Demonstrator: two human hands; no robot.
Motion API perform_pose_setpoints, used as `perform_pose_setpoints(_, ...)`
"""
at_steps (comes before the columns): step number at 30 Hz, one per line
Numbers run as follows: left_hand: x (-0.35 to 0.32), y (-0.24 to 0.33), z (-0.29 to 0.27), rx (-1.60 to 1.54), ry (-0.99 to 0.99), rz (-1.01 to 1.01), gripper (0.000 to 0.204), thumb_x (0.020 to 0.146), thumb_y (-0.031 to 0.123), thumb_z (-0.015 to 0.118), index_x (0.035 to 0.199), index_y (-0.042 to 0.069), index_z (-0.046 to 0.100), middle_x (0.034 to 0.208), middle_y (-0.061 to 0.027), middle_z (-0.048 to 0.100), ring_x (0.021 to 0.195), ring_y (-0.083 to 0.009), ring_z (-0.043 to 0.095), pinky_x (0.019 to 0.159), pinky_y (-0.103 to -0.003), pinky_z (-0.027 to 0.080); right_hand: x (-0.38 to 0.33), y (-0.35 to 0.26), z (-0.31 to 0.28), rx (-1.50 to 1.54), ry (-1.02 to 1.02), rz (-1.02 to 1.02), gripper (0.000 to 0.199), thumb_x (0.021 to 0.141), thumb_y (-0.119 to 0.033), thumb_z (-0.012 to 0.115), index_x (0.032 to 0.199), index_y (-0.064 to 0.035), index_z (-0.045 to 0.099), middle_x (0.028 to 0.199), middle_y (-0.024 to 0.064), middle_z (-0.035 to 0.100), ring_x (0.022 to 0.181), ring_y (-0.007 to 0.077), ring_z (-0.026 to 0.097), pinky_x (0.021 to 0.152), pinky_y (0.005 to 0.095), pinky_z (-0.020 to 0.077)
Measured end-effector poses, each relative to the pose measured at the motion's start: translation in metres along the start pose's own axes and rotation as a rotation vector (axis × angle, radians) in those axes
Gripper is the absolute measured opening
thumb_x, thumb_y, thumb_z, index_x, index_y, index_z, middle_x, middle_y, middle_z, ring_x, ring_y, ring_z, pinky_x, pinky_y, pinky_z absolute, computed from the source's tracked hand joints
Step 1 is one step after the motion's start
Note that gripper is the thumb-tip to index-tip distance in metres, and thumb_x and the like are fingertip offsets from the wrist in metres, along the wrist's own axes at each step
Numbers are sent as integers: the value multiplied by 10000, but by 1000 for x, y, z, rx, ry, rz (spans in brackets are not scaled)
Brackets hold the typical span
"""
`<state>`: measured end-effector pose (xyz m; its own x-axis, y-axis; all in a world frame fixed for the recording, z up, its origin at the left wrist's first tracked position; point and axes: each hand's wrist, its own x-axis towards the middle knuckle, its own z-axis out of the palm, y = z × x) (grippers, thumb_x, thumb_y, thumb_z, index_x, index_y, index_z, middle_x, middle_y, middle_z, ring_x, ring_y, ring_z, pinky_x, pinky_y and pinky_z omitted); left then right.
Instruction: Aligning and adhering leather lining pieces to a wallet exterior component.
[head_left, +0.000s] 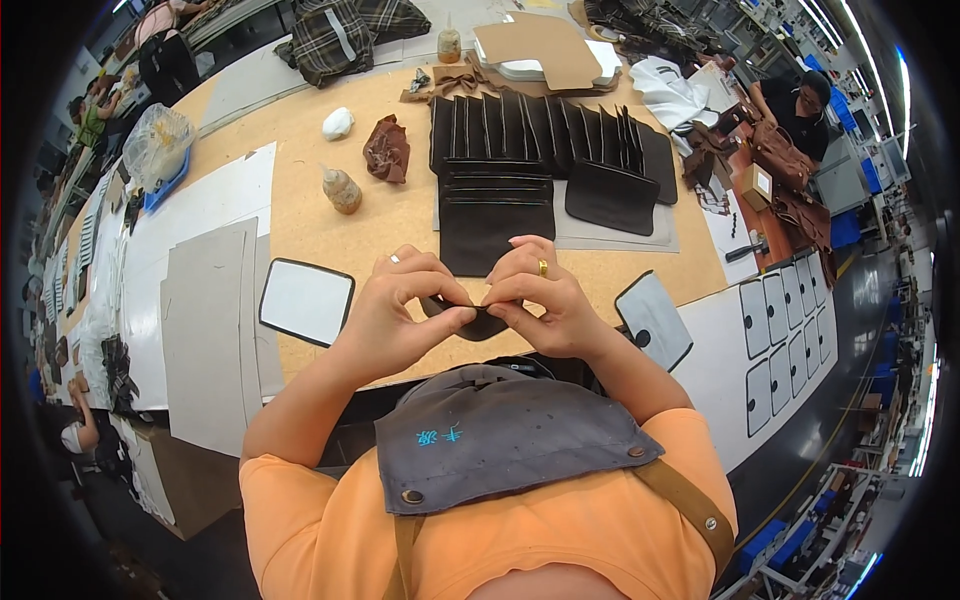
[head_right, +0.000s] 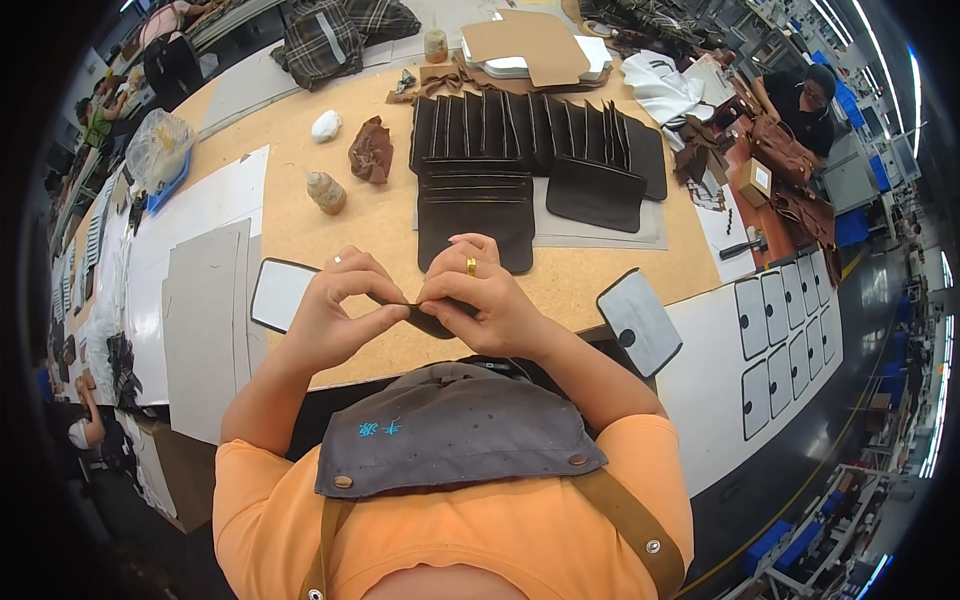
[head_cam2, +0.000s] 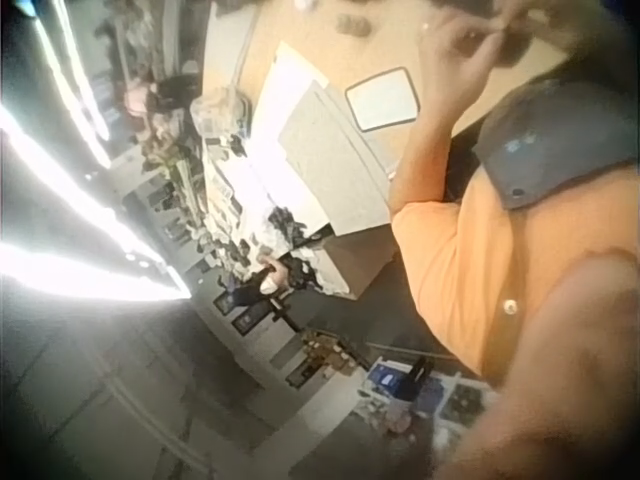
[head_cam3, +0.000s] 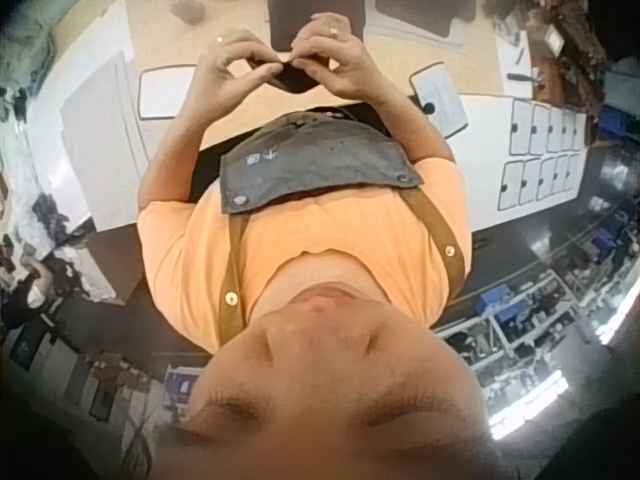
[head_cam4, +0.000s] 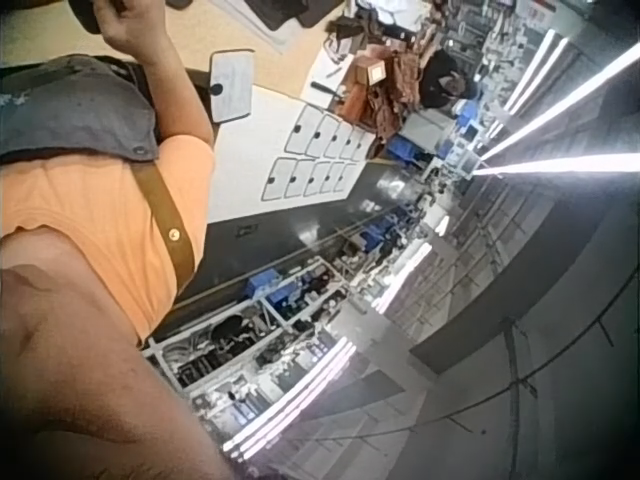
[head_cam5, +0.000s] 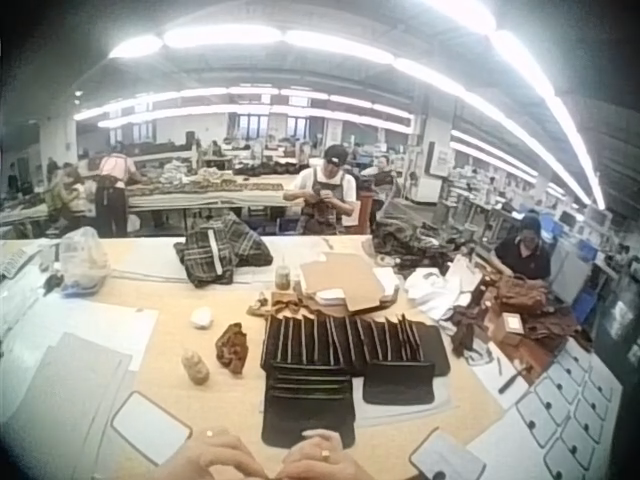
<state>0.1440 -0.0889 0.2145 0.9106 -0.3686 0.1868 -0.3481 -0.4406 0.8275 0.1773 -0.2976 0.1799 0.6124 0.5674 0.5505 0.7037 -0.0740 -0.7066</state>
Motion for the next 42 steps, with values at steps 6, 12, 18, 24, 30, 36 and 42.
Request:
perform_pose_setpoints(6, -2, -9, -2, 83, 32, 11, 100, 684, 108, 744, 746, 106, 666, 744, 31, 597, 841, -153, 472, 863, -327, 299, -5, 7, -2, 72, -10, 62, 66, 791, -40, 626, 830, -89, 604, 825, -4, 559, 849, 156, 542, 1005, 416, 258)
perform_pose_setpoints(12, -3, -9, -5, 75, -59, -34, 110, 693, 127, 739, 764, 98, 661, 763, 27, 607, 883, -174, 480, 862, -356, 255, -1, -2, -7, -28, -201, 119, 79, 795, -110, 660, 850, -89, 607, 827, -12, 559, 909, 147, 530, 1036, 421, 228)
perform_pose_setpoints(18, -2, -9, -4, 40, -104, -25, 108, 689, 116, 738, 755, 83, 659, 755, 18, 601, 851, -174, 489, 827, -326, 301, -2, 4, -6, 104, -248, 165, 71, 776, -121, 683, 803, -85, 627, 781, -16, 551, 869, 150, 519, 1028, 416, 239)
perform_pose_setpoints(24, -3, -11, -4, -288, -190, -204, 99, 751, 56, 695, 813, 38, 620, 797, -38, 580, 785, -162, 527, 705, -265, 408, -7, 3, -2, 54, -194, 99, 53, 774, -102, 674, 793, -82, 629, 766, -14, 548, 852, 154, 519, 1006, 417, 250)
perform_pose_setpoints(30, -9, -15, 3, -238, -156, -78, 110, 783, 44, 668, 833, 17, 573, 824, -32, 552, 776, -126, 540, 702, -265, 423, -6, -5, 1, -37, -210, 157, 84, 781, -119, 670, 816, -84, 602, 797, 13, 550, 859, 181, 513, 996, 397, 248)
perform_pose_setpoints(36, -11, -24, 7, -475, -146, -215, 111, 798, 81, 675, 829, 25, 584, 804, 7, 561, 763, -74, 524, 670, -212, 402, -9, -2, 5, -33, -158, 117, 75, 785, -98, 662, 808, -80, 593, 795, 21, 546, 855, 189, 514, 962, 397, 276)
perform_pose_setpoints(42, -12, -31, 5, -629, -101, -394, 82, 804, 54, 668, 843, 29, 601, 773, 25, 572, 720, -43, 522, 618, -191, 406, -13, -1, 13, -84, -75, 66, 76, 784, -76, 655, 818, -72, 587, 770, 20, 543, 820, 191, 525, 930, 386, 308)
